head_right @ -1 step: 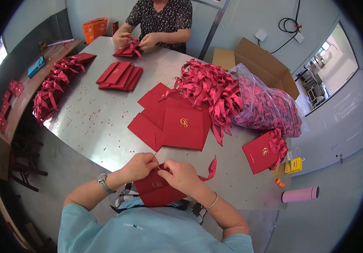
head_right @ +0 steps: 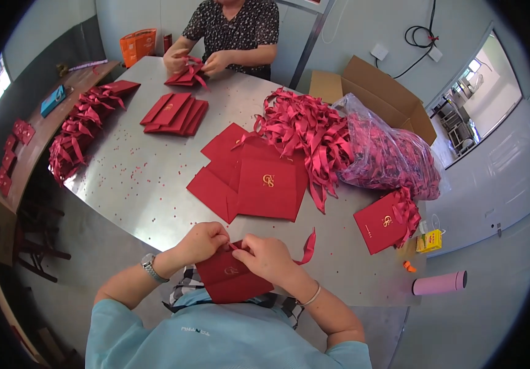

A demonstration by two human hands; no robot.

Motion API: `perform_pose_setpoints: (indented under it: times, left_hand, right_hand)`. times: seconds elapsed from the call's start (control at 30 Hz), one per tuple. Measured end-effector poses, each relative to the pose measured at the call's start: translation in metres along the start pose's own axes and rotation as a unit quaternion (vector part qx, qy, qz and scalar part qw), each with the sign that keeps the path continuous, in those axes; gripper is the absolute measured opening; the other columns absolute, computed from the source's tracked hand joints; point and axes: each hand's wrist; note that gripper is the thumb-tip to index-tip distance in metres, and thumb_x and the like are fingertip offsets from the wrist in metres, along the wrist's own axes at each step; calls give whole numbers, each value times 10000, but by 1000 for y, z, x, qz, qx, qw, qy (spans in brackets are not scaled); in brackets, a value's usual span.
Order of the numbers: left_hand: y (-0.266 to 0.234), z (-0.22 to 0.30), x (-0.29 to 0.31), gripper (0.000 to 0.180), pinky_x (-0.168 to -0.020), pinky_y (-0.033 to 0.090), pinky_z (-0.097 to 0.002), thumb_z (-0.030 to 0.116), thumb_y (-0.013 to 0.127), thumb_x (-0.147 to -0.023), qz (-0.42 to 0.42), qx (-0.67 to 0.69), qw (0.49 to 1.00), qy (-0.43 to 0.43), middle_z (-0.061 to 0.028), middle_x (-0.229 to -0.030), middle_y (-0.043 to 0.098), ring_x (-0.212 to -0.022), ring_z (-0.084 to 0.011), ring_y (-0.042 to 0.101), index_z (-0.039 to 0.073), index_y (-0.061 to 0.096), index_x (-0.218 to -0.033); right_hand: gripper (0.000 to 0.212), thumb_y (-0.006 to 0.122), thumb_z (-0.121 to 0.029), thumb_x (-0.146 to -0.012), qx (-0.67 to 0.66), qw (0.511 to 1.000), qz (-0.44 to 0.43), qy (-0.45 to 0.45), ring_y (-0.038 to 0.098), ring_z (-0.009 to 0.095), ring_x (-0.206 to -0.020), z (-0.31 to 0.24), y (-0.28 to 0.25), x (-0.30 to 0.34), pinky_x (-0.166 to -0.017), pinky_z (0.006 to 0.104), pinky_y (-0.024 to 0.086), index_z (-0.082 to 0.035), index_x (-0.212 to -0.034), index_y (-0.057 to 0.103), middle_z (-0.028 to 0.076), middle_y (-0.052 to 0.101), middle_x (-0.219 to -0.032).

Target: Assembling red gift bags by threading and tying pink ribbons.

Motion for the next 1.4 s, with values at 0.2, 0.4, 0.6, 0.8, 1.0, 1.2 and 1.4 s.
perform_pose_setpoints:
  times: [0.2,0.4,0.6,0.8,1.0,1.2,1.4]
  left_hand:
    - [-9,-9,-4,136,-586,586,-299,84,478,-999,67,274,942,-181,-100,-807,637,-705,-206,688,-6,561,-941]
    - [-18,-15,-2,205,-603,555,-348,98,591,-928,157,-26,986,59,-156,-869,668,-653,-274,678,-22,613,-1092]
    - [-54,9,-17,612,-1130,243,-535,177,685,-840,308,-466,808,188,-252,-1464,363,-1389,-439,297,55,456,-1394]
    - [-61,-24,-37,741,-1155,170,-560,291,744,-808,316,-517,780,156,-212,-1551,214,-1459,-413,153,107,411,-1443]
    - [-56,-22,-37,773,-1153,160,-570,319,754,-799,314,-510,786,152,-199,-1561,192,-1466,-402,131,150,393,-1462]
    - [-59,-25,-41,778,-1148,160,-580,336,753,-798,312,-516,784,149,-199,-1562,190,-1464,-403,132,159,389,-1462]
    - [-65,-24,-41,737,-1144,152,-587,315,718,-817,300,-528,779,156,-197,-1564,220,-1474,-379,142,119,394,-1450]
  right_hand:
    - [256,713,-250,-852,-47,999,-11,3,659,272,-616,7,2,9,-571,364,488,-54,-976,603,107,687,-704]
    - [258,677,-291,-851,-35,998,-11,54,675,329,-696,9,7,10,-623,429,512,-82,-986,612,109,698,-742]
    - [241,691,-261,-831,-63,993,35,90,670,336,-689,32,24,6,-615,429,511,-59,-950,636,124,675,-710]
    - [218,698,-239,-829,-71,991,30,110,657,307,-643,31,28,3,-584,397,496,-62,-941,638,107,660,-675]
    - [205,696,-225,-831,-41,993,38,103,644,292,-621,29,29,7,-577,393,486,-60,-933,628,93,635,-643]
    - [214,697,-225,-834,-36,992,31,116,645,287,-632,27,28,3,-580,392,485,-61,-951,623,89,644,-663]
    - [220,695,-238,-837,-15,994,54,92,651,288,-647,28,27,3,-589,395,490,-70,-962,628,88,654,-684]
Point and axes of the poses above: each hand's wrist, its own x-axis away from the middle knuckle, its own y-axis out of the palm, z = x × y
